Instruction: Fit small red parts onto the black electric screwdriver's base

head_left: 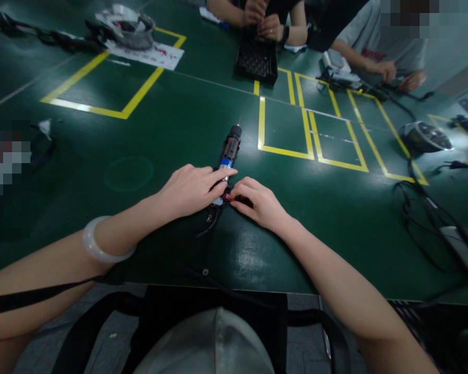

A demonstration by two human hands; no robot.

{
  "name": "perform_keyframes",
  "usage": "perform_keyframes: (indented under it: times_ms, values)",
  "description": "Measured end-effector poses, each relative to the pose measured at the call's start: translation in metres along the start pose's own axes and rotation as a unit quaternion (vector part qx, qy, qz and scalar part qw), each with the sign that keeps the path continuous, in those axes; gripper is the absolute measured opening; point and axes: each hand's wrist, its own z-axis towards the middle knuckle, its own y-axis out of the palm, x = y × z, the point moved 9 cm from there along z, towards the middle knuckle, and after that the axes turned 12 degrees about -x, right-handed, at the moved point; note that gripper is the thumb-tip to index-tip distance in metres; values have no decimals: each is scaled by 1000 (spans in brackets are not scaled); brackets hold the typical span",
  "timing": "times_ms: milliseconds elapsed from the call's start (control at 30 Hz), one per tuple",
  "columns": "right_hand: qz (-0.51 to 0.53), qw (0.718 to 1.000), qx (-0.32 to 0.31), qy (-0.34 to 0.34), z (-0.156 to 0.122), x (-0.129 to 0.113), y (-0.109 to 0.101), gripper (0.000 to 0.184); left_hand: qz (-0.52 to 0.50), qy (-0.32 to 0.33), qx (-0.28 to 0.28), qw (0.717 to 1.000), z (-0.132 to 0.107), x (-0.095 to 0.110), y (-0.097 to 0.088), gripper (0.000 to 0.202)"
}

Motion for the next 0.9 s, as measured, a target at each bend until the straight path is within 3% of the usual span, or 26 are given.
perform_keyframes:
  times_ms: [600,900]
  values:
    - [30,999,-5,18,-2,-1,0,10,3,-4,-21,1000,0,-2,4,59]
    - [40,998,-21,31,-3,0,1,11,6,-33,10,999,4,-9,2,52]
